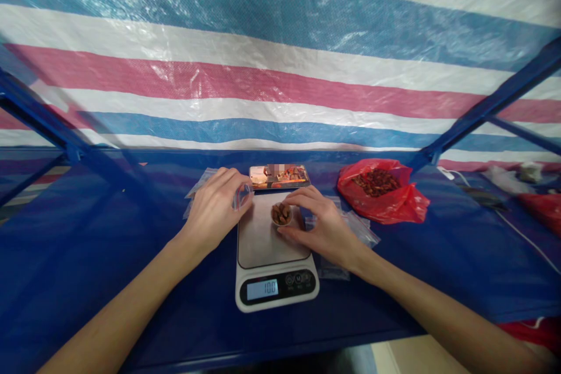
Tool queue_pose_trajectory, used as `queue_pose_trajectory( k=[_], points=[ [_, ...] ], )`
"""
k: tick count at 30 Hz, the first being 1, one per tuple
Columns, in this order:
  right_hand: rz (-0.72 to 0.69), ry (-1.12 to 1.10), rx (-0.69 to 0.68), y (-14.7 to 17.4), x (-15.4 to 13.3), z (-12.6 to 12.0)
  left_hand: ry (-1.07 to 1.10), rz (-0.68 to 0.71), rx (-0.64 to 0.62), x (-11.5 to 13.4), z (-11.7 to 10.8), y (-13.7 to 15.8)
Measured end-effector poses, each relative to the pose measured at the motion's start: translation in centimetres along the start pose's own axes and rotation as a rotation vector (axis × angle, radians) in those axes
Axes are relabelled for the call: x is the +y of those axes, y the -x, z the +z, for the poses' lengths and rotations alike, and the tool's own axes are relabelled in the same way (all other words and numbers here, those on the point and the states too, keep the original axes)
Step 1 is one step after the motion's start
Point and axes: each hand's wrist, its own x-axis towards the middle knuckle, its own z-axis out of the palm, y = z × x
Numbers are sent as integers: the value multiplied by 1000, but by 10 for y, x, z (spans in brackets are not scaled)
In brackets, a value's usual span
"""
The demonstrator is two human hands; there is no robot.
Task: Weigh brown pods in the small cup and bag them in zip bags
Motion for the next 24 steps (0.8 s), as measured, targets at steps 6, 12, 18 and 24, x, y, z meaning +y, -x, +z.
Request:
queue_pose_trajectory(
  k=[6,12,18,24],
  points=[
    [215,-167,32,-1,-7,2,36,51,28,11,0,2],
    [298,-332,39,-7,-14,10,73,19,-4,17,0,2],
    [295,-369,36,-18,-16,15,59,-34,-53,23,-4,2],
    [208,78,-85,-34,-25,4,-19,-47,-80,27,-6,3]
  ],
)
